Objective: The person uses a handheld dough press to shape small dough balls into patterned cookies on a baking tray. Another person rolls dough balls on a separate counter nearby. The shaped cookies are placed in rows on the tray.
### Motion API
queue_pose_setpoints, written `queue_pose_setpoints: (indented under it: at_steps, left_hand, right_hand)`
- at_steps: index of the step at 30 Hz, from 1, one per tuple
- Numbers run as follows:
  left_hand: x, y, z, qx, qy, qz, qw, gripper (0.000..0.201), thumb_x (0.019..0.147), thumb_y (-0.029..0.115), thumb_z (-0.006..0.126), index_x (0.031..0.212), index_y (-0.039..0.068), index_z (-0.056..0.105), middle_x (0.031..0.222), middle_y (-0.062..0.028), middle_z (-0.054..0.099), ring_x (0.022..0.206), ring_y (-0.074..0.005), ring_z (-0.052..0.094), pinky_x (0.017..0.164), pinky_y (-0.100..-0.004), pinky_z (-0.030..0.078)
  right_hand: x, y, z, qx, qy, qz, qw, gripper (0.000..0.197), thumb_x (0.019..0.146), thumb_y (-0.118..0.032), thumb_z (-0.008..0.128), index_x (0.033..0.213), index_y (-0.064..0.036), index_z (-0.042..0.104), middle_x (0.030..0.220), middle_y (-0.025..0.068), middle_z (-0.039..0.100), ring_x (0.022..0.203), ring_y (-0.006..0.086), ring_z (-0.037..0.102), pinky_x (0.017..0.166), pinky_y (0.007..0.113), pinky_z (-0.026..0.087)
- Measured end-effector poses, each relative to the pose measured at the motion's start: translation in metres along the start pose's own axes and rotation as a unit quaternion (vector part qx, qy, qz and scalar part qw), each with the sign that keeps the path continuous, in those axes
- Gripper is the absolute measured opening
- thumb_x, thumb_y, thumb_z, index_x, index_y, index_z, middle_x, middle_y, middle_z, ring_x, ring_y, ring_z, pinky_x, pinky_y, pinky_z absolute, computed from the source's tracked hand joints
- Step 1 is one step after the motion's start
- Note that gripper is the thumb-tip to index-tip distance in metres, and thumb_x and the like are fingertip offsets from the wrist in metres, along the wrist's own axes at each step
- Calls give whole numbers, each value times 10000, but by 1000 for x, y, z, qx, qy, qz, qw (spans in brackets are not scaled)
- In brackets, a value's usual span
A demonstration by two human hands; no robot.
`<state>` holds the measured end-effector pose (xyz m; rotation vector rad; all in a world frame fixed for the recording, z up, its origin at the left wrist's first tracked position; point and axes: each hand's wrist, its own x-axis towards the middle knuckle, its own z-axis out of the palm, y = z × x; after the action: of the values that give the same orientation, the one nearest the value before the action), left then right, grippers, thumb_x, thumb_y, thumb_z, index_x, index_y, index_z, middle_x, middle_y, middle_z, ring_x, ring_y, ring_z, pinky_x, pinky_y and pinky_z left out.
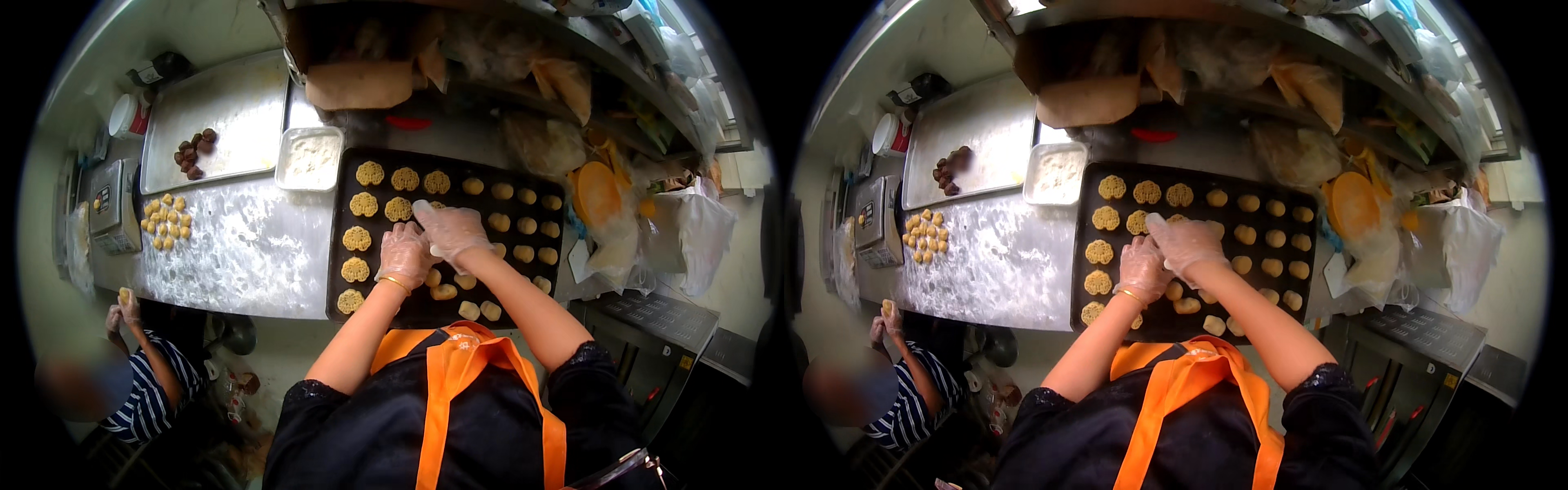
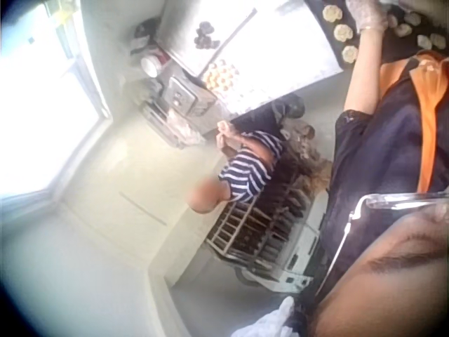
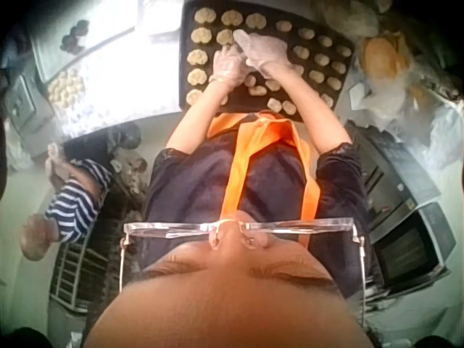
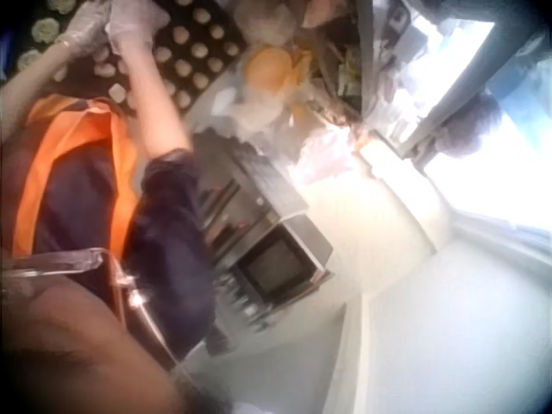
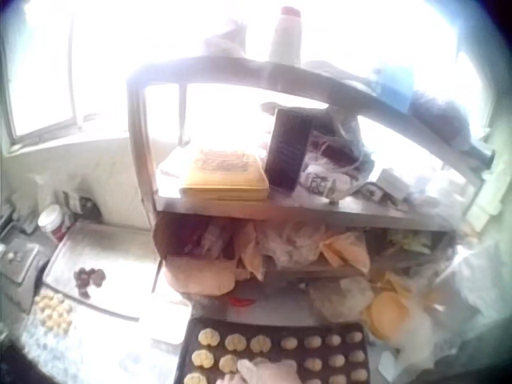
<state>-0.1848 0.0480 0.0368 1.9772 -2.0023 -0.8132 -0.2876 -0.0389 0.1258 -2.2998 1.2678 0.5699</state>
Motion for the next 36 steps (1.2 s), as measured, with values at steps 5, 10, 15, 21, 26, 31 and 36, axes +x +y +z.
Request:
queue_pose_setpoints:
  at_steps: [5, 10, 15, 21, 26, 31, 36]
  left_hand:
    - [5, -6, 14, -14, 12, 16, 1000, 527, 840, 244, 758, 1295, -1, 656, 1211, -150, 698, 1153, -327, 611, 964, -441, 482]
    - [2, -11, 13, -37, -22, 20, 999, 512, 810, 193, 741, 1276, -7, 665, 1210, -149, 688, 1161, -344, 600, 977, -443, 474]
    - [2, -16, 20, -96, -12, 33, 995, 472, 777, 144, 746, 1215, -20, 682, 1202, -153, 657, 1163, -348, 583, 974, -454, 472]
    - [6, -14, 24, -80, 31, 18, 996, 424, 810, 184, 750, 1202, 41, 674, 1158, -142, 686, 1134, -345, 620, 940, -453, 486]
    - [6, -10, 13, -71, 13, 17, 997, 441, 801, 181, 743, 1210, 28, 679, 1155, -144, 683, 1136, -338, 614, 933, -445, 479]
    - [3, -14, 17, -61, 14, 20, 998, 541, 778, 205, 768, 1273, 26, 640, 1156, -149, 672, 1128, -346, 608, 946, -445, 472]
    - [-1, -14, 22, -104, 1, 20, 994, 500, 756, 120, 746, 1232, -22, 684, 1190, -154, 649, 1168, -345, 579, 980, -431, 473]
  right_hand:
    - [15, 5, 40, -16, -5, 60, 998, 381, 1073, -270, 487, 1418, -122, 552, 997, 211, 763, 967, 388, 748, 767, 492, 600]
    - [8, -11, 21, -66, -22, -3, 998, 447, 1027, -209, 562, 1463, -114, 530, 977, 189, 768, 926, 372, 758, 744, 488, 608]
    - [11, -5, 36, -84, -6, 1, 996, 423, 1001, -177, 580, 1415, -113, 525, 935, 157, 773, 849, 376, 759, 700, 491, 602]
    - [15, -9, 28, -100, -12, 12, 995, 404, 1000, -155, 571, 1398, -114, 511, 974, 179, 775, 879, 386, 762, 720, 491, 608]
    - [5, -20, 2, -108, -17, 34, 993, 424, 1005, -149, 557, 1419, -139, 467, 1051, 201, 773, 956, 407, 753, 761, 496, 607]
    - [7, -22, 8, -118, -23, 30, 992, 427, 1002, -173, 572, 1418, -135, 486, 990, 185, 770, 924, 392, 754, 754, 492, 608]
    - [14, -13, 34, -106, -1, 38, 994, 363, 1000, -205, 573, 1348, -108, 533, 906, 169, 768, 826, 372, 753, 689, 489, 600]
